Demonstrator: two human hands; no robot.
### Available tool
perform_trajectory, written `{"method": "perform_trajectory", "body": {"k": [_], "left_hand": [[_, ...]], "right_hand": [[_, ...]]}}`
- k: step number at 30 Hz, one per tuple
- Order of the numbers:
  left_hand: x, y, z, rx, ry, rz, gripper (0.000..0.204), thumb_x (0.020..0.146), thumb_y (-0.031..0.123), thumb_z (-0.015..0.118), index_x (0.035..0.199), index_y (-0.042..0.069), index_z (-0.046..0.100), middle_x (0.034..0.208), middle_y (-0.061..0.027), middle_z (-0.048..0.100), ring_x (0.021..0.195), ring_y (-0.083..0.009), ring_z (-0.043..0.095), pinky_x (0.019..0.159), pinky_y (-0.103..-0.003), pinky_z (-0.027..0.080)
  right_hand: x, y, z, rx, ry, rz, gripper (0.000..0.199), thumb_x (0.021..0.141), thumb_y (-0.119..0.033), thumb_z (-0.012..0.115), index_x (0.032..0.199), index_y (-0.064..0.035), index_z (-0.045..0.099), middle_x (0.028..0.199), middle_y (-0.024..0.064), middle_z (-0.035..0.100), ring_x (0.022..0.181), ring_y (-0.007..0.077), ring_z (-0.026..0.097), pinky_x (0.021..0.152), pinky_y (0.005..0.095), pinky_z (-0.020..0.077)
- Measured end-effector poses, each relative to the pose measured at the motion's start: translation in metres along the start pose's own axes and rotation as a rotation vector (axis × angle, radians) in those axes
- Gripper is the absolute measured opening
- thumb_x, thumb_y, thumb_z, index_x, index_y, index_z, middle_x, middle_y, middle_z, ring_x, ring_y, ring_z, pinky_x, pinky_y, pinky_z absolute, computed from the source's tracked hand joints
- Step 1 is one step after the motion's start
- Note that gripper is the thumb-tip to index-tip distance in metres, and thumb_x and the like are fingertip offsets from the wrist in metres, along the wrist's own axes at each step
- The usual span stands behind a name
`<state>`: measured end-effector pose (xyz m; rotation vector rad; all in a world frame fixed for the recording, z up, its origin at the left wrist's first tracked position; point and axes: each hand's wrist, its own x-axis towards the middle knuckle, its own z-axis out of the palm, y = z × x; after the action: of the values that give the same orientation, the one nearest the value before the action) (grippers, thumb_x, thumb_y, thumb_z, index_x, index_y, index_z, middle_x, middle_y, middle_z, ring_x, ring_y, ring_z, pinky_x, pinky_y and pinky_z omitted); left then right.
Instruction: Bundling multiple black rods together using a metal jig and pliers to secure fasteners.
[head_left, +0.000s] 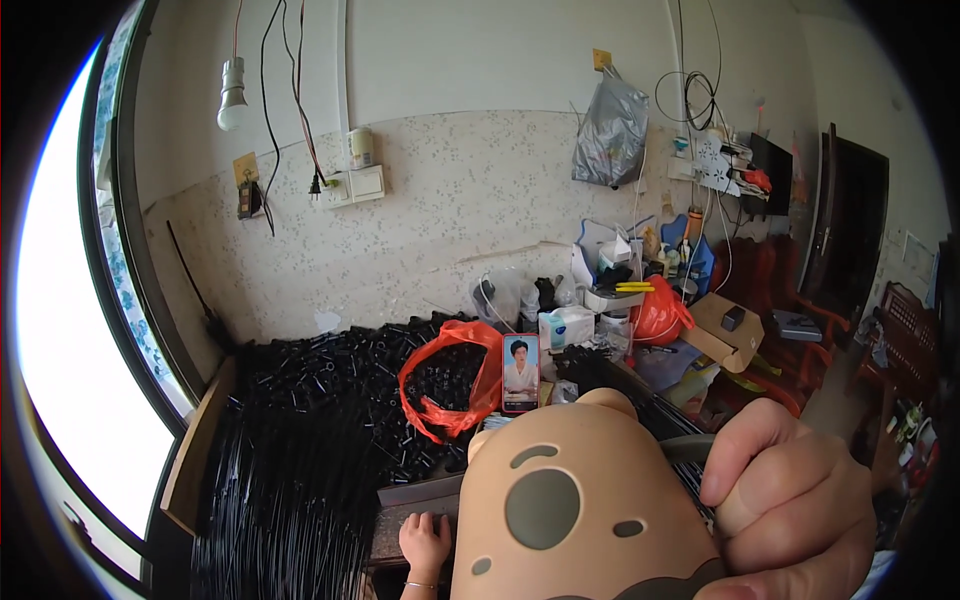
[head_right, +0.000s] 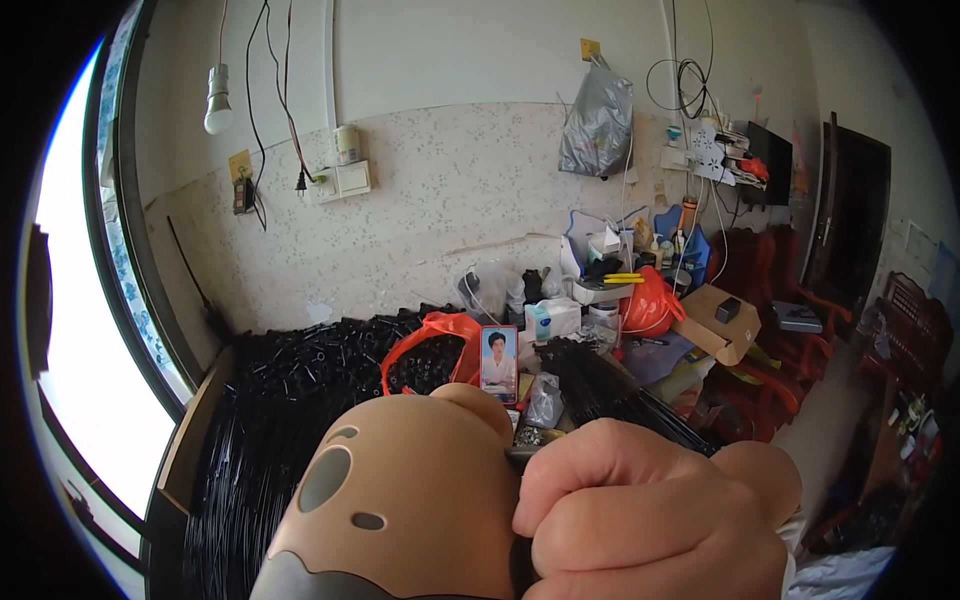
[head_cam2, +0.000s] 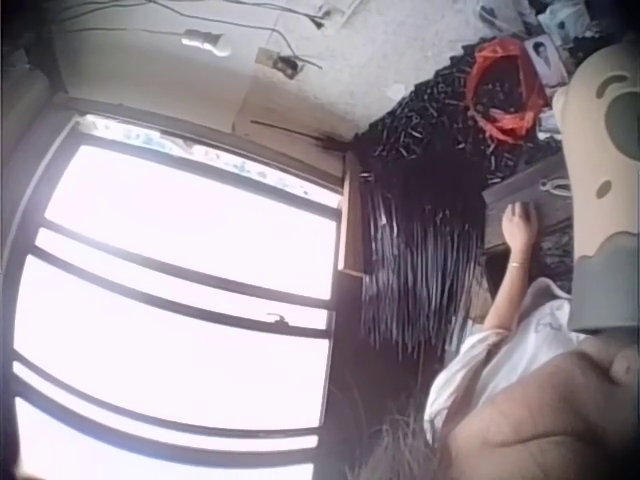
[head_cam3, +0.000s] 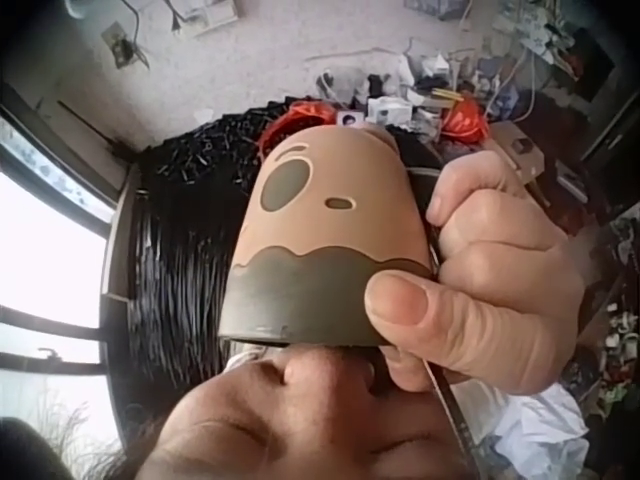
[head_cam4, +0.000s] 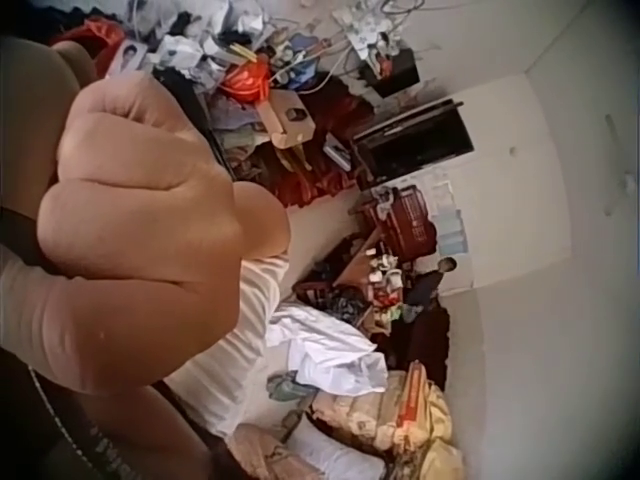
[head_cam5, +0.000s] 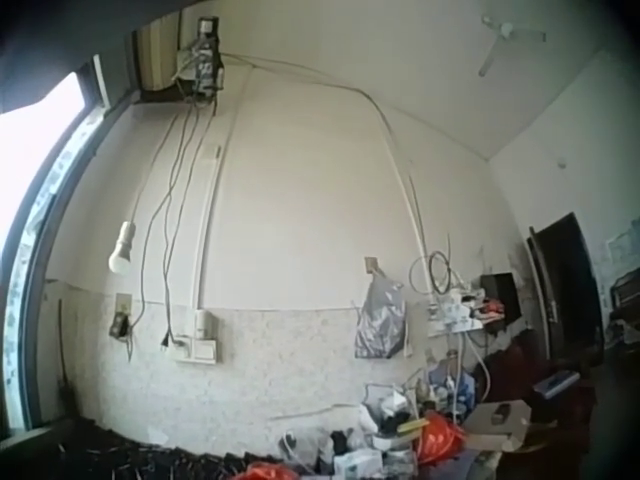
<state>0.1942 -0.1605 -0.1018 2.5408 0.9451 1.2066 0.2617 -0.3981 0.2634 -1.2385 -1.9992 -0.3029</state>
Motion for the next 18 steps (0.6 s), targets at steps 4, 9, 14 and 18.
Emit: {"method": "perform_trajectory", "body": {"k": [4,9,14,18], "left_hand": [[0.006,-0.001,0.001,-0.002,0.01,0.014,0.015,0.06,0.017,0.056,0.063,0.004,0.048,0.058,-0.0098,0.045,0.053,-0.0269,0.046,0.047,-0.035,0.037],[0.002,-0.002,0.002,-0.004,0.007,0.003,0.015,0.06,0.016,0.056,0.063,0.004,0.048,0.058,-0.0099,0.045,0.053,-0.0271,0.046,0.046,-0.035,0.037],[0.002,-0.005,0.002,-0.011,0.021,0.007,0.015,0.059,0.017,0.056,0.062,0.005,0.048,0.058,-0.0096,0.045,0.053,-0.0269,0.046,0.046,-0.035,0.037],[-0.001,-0.001,-0.005,-0.018,0.011,0.005,0.015,0.059,0.017,0.056,0.061,0.005,0.047,0.057,-0.0092,0.045,0.053,-0.0263,0.046,0.047,-0.034,0.037]], "right_hand": [[0.003,0.001,0.0,-0.061,-0.087,-0.027,0.027,0.066,-0.02,0.059,0.087,-0.0033,0.052,0.048,-0.0023,0.04,0.041,0.0081,0.031,0.045,0.024,0.0325],[0.001,-0.001,0.005,-0.051,-0.005,-0.022,0.027,0.065,-0.02,0.06,0.085,-0.0031,0.052,0.048,-0.0024,0.04,0.041,0.0082,0.03,0.046,0.0243,0.0327],[0.003,-0.008,0.004,-0.046,0.03,-0.012,0.028,0.064,-0.02,0.061,0.085,-0.0034,0.052,0.048,-0.0024,0.04,0.042,0.0084,0.03,0.046,0.0244,0.0325],[0.007,-0.019,-0.004,-0.087,-0.017,-0.072,0.027,0.064,-0.019,0.061,0.085,-0.0042,0.052,0.048,-0.0028,0.04,0.042,0.0081,0.029,0.046,0.0248,0.0327]]}}
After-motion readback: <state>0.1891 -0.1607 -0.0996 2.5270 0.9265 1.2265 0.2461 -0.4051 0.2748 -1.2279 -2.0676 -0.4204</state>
